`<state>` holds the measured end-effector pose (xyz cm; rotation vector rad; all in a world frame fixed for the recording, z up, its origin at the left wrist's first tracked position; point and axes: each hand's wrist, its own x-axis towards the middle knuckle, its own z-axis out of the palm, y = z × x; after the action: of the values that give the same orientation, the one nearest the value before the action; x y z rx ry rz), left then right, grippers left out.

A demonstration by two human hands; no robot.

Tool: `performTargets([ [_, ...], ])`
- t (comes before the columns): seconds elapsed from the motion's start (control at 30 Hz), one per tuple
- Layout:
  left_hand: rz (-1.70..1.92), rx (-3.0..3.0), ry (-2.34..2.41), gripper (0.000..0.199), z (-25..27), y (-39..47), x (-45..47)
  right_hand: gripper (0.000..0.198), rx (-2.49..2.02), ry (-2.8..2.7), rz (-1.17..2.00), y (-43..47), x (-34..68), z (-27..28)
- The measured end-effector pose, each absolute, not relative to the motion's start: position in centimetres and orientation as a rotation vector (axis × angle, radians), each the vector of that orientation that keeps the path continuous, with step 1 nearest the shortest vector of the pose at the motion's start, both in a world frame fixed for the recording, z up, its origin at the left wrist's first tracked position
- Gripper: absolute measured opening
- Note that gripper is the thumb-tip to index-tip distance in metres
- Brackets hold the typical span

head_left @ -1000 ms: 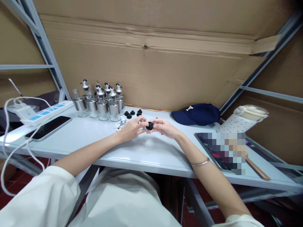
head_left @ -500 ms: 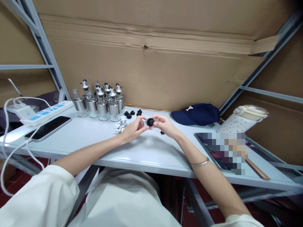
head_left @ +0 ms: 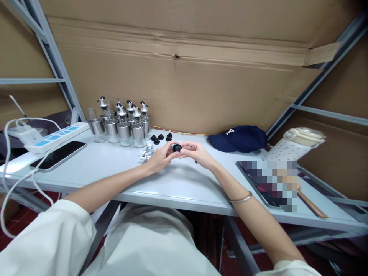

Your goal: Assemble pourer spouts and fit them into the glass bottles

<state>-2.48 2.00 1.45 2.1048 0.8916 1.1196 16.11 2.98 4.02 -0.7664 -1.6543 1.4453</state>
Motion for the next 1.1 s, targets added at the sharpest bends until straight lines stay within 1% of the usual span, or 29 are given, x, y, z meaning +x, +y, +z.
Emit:
performTargets([
  [0.3,1.071,1.982,0.73,0.05,2.2,2.15,-2.78,0.038,-0.752,-1.674,1.451,3.34,16.38,3.61],
  [0.57,1.069,2.078,0.766,0.047,2.08,2.31,-2.93,0.041,-0.834,-1.693,1.448,3.19,16.41,3.71],
  [0.83,1.098,2.437,0.703,0.044,1.76,2.89,-3.47,0.04,-0.793,-1.733,1.463,3.26,16.26,3.43],
  [1.0,1.117,2.45,0.729,0.042,1.59,2.64,-3.21,0.037,-0.771,-1.777,1.477,3.35,16.22,3.25],
  [1.1,1.061,2.377,0.777,0.044,1.61,2.32,-2.97,0.038,-0.777,-1.819,1.465,3.49,16.21,3.05],
])
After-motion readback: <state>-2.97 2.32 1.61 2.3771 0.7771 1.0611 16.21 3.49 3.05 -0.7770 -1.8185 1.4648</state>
